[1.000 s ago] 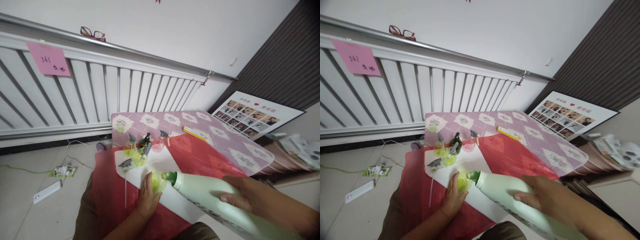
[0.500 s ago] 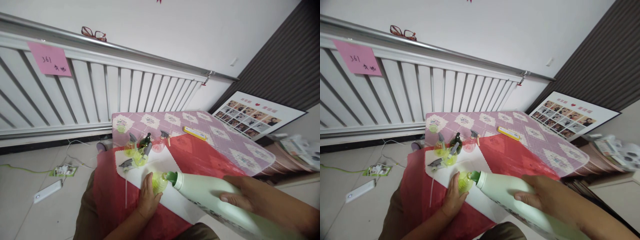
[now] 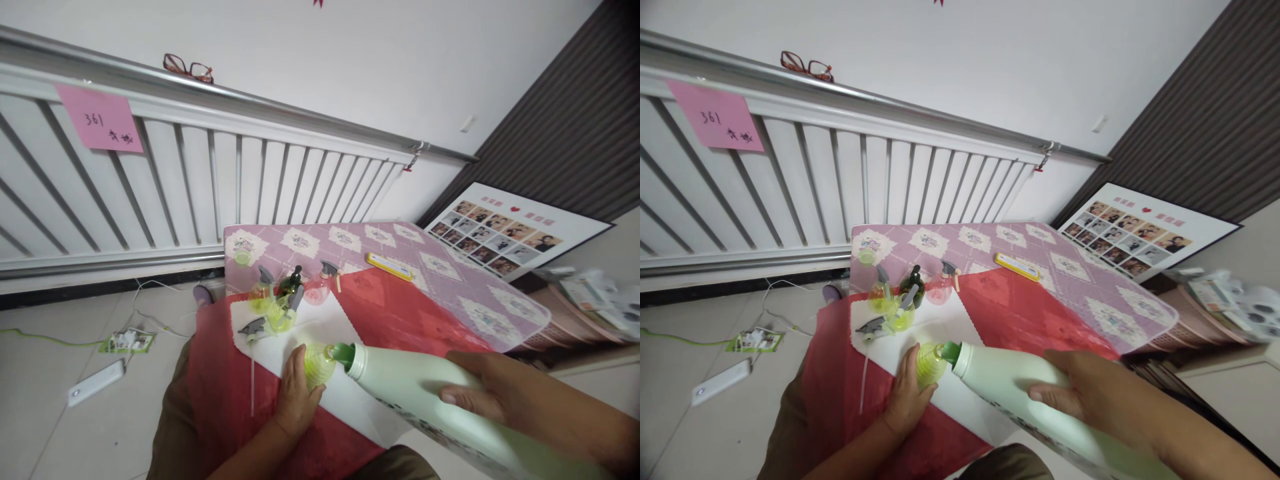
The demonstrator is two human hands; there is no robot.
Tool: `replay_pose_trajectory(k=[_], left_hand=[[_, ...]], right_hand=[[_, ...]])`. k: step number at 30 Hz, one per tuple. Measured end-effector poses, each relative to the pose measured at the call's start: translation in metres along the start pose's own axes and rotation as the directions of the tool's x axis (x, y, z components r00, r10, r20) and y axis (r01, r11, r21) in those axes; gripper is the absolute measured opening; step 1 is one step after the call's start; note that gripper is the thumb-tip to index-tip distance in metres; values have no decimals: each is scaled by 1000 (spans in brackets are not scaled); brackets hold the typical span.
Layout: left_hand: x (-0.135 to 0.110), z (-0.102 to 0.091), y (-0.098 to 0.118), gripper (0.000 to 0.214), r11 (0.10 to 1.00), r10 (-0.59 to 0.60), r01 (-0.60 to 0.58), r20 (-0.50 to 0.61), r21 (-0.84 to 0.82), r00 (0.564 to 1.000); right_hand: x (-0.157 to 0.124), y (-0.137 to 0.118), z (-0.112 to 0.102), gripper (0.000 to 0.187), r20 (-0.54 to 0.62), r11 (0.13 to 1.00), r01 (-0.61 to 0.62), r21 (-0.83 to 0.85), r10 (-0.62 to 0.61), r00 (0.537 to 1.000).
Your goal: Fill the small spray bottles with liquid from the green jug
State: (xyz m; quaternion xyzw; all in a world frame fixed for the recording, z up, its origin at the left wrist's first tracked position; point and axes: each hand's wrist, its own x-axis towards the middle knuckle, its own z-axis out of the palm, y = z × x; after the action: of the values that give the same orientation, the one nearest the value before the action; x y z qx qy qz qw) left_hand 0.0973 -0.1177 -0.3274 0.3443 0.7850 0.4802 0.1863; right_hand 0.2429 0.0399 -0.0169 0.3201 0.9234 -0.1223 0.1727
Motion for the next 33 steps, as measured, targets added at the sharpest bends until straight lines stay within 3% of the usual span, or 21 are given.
replay_pose_trajectory(k=[3, 7, 33], left_hand=[[0, -1, 0, 79, 1000, -3, 3, 2, -10, 1000], [0, -3, 3, 78, 1000, -9, 9, 6, -6, 1000], [0, -5, 5, 77, 1000, -4, 4, 5, 12, 1000]], right_hand=[[1, 1, -1, 52, 92, 999, 3, 36, -6, 996], [0, 0, -2, 53, 103, 999, 0, 44, -4, 995], [-1, -1, -3, 51, 80, 998, 6, 69, -12, 997]])
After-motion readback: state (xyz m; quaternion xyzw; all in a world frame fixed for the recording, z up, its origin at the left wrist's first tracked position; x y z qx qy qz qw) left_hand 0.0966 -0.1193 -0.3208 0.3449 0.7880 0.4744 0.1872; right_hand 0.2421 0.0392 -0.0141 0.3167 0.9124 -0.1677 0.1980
